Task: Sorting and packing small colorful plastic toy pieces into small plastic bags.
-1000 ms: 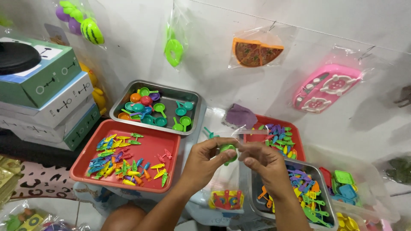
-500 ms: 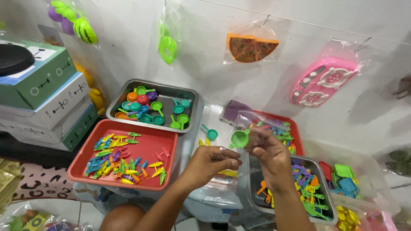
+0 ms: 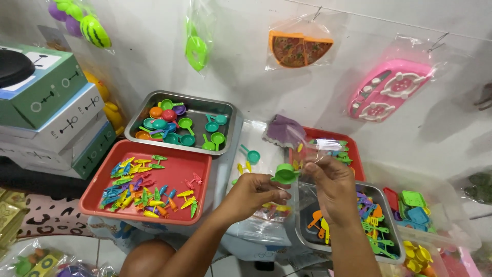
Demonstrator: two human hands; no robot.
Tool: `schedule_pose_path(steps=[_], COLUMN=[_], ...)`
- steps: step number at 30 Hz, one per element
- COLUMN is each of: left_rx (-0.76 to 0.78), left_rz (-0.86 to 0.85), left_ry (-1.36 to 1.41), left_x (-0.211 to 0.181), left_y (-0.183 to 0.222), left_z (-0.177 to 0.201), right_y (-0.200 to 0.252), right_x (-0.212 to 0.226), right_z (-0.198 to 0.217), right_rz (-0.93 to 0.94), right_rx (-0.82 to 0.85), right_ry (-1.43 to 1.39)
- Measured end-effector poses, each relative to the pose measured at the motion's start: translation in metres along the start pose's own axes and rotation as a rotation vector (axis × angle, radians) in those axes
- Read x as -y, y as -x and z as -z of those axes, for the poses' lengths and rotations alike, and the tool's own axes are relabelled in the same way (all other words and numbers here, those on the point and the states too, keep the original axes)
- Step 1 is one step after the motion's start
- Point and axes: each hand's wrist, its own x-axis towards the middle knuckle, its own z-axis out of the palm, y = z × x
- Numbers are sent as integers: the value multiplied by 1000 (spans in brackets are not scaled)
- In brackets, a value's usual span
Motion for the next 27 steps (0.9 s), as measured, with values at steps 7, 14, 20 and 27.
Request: schedule_pose_path(steps=[7, 14, 20, 27], left_rx=[21, 66, 103, 88], left_rz=[-36, -37, -3, 51], left_ry=[21, 16, -40, 65], left_x=[-6, -7, 13, 16], left_y=[3, 5, -3, -1], left_z=[-5, -6, 0, -8], right_y=[-1, 0, -1, -4], right_x=[14, 15, 23, 23], right_z=[-2, -3, -8, -4], right_rz=[4, -84, -91, -126], right_rx=[72, 36, 9, -20], right_ry=[-7, 171, 157, 61])
